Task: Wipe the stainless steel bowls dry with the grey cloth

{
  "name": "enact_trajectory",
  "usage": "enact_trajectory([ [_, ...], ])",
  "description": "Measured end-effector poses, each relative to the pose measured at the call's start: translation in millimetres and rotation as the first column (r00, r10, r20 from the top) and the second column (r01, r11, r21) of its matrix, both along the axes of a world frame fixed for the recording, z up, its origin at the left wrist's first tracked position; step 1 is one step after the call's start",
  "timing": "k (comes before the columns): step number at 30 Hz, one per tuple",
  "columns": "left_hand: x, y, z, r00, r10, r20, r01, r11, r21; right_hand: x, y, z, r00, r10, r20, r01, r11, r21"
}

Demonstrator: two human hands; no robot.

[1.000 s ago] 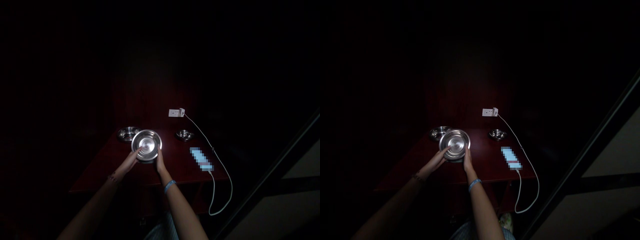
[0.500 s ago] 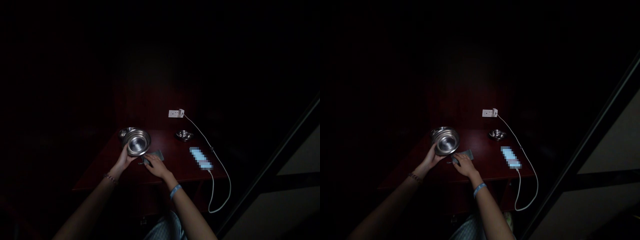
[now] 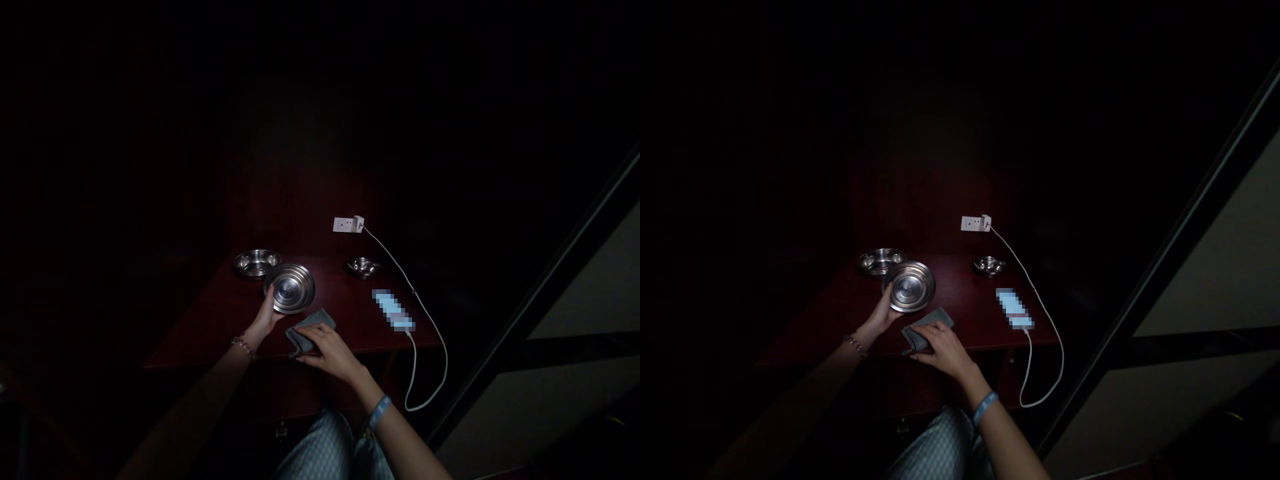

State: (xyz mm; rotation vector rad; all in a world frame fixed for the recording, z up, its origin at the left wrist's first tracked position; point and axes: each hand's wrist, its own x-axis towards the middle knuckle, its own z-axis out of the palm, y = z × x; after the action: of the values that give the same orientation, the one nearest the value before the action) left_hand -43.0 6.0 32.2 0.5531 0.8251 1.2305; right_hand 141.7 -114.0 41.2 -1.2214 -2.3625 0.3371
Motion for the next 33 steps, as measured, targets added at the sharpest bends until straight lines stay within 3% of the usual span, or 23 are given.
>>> enact_trajectory([
  [6,3,11,10.8,1.0,-0.018,-0.005,0.018,1.0,0.022,9,-15,3.0,0.989,0.041,-0.142,-0.048,0.998,-0.046],
  [10,11,28,23.9,1.0,0.009,0.016,-0.009,0.999,0.03,19,6,17.7,0.9,-0.074,-0.43,0.091,0.996,0.019],
  [11,14,33,27.4,0.999,0.017,0.034,-0.018,0.999,0.037,21,18,23.3,0.844,-0.115,-0.524,0.162,0.986,0.045],
  [13,21,44,34.0,0.997,0.027,0.074,-0.032,0.998,0.055,24,48,35.6,0.659,-0.19,-0.728,0.342,0.938,0.065],
  [16,29,61,41.1,0.989,0.016,0.146,-0.03,0.995,0.096,25,102,50.2,0.234,-0.297,-0.926,0.584,0.804,-0.11],
  [17,31,67,42.3,0.985,0.013,0.172,-0.032,0.993,0.111,24,119,52.3,0.146,-0.309,-0.94,0.619,0.77,-0.157],
  [20,33,79,41.3,0.973,0.037,0.228,-0.067,0.99,0.123,21,161,46.4,0.009,-0.322,-0.947,0.682,0.695,-0.229],
  [23,32,87,35.6,0.973,0.077,0.216,-0.097,0.992,0.084,17,189,24.2,-0.096,-0.32,-0.942,0.766,0.581,-0.275],
  [26,30,89,30.3,0.975,0.09,0.201,-0.103,0.993,0.056,11,205,-1.4,-0.132,-0.369,-0.92,0.779,0.535,-0.326],
  [29,31,87,27.7,0.976,0.094,0.197,-0.105,0.994,0.044,4,213,-14.9,-0.047,-0.33,-0.943,0.759,0.602,-0.248],
  [33,33,83,25.8,0.985,0.07,0.159,-0.081,0.994,0.066,3,209,-11.0,0.053,-0.292,-0.955,0.716,0.678,-0.167],
])
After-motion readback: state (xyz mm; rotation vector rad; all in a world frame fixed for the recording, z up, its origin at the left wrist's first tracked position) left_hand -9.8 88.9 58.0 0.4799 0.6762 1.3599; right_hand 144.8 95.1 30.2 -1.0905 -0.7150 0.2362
